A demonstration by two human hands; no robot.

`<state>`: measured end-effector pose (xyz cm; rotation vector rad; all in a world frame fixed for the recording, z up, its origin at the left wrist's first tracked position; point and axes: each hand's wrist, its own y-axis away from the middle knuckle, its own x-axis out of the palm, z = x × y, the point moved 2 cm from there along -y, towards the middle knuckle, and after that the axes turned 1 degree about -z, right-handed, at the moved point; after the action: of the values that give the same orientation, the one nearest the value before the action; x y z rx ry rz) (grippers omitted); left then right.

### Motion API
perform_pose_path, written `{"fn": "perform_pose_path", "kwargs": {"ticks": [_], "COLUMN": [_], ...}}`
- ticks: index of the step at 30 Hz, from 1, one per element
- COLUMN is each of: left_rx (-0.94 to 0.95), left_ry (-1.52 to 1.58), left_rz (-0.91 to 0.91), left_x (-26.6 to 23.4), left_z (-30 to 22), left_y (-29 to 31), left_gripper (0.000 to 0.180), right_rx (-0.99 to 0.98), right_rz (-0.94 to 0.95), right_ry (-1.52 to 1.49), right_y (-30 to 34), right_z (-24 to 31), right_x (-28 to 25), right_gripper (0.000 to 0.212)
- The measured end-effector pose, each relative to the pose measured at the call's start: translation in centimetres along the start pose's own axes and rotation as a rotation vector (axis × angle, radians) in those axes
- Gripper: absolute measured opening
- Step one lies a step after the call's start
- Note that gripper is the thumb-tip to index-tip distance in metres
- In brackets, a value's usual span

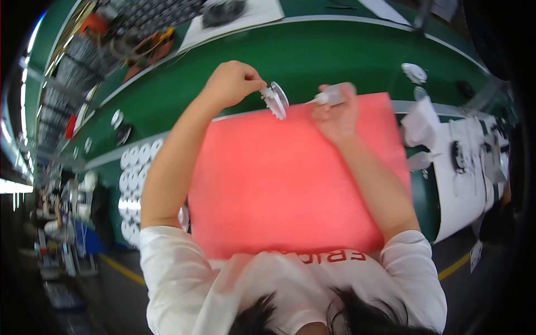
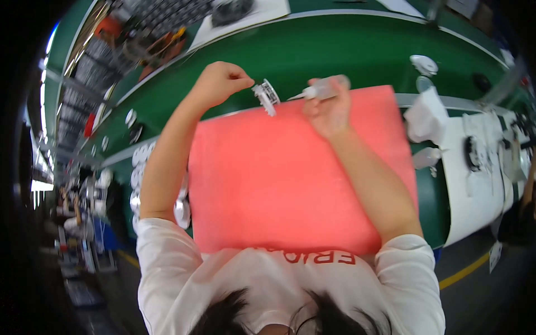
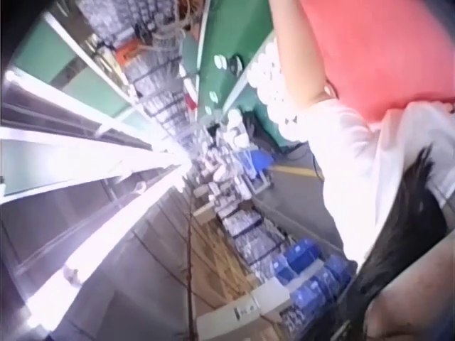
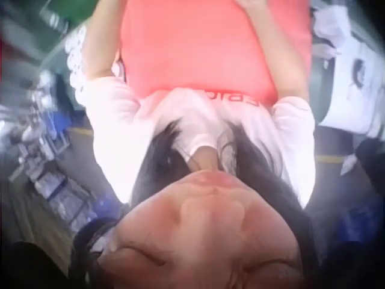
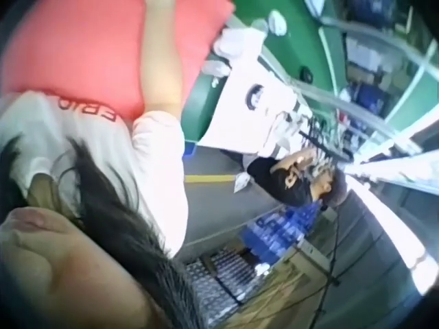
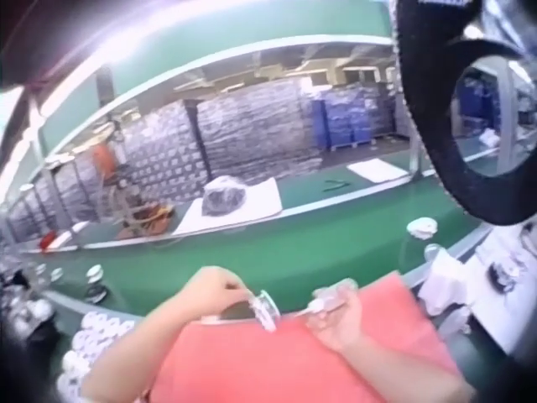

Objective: Assembling small electronic components by applying liquid from a squeeze bottle and organizing them on a tray.

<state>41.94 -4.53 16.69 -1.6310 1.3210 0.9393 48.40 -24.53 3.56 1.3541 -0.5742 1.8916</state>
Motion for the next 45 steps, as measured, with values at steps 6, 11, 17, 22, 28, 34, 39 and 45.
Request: {"fn": "perform_pose_path", "kwargs": {"ticks": [6, 11, 17, 22, 28, 34, 39, 45], "left_rx": [-0.138, -0.132, -0.191, -0.318, -0.334, -0.516, -0.688, -0.424], "left_ry": [0.124, 0.239, -0.108, -0.358, -0.572, -0.512, -0.478, -0.598], "left_rz": [0.089, 0.034, 0.005, -0.053, -0.116, -0.135, -0.330, -0.465], "left_x": [-7.1, -7.8, -5.9, -5.3, -4.5, -3.2, -2.2, -0.3], "left_z": [1.1, 2.3, 6.1, 7.7, 8.3, 8.7, 8.2, 6.5], "left_y": [15.7, 25.8, 33.7, 38.0, 40.2, 41.0, 41.4, 43.0], "left_gripper": [0.007, 0.007, 0.005, 0.002, 0.006, 0.005, 0.011, 0.027], "right_rx": [0.035, 0.055, 0.029, 0.023, 0.025, 0.029, 0.031, 0.027], "right_rz": [0.204, 0.208, 0.166, 0.170, 0.160, 0.158, 0.153, 0.166], "right_ry": [0.090, 0.090, 0.138, 0.123, 0.133, 0.141, 0.146, 0.156], "right_y": [-0.1, 0.1, 0.0, -0.4, -0.3, -0.7, -0.5, -0.5], "right_z": [0.7, 0.3, 0.2, 0.4, 0.5, 0.7, 0.6, 0.6], "right_x": [0.8, 1.3, 1.0, 0.5, 0.7, 0.3, 0.6, 0.4], "right_gripper": [0.040, 0.039, 0.038, 0.037, 0.035, 0.035, 0.034, 0.034]}}
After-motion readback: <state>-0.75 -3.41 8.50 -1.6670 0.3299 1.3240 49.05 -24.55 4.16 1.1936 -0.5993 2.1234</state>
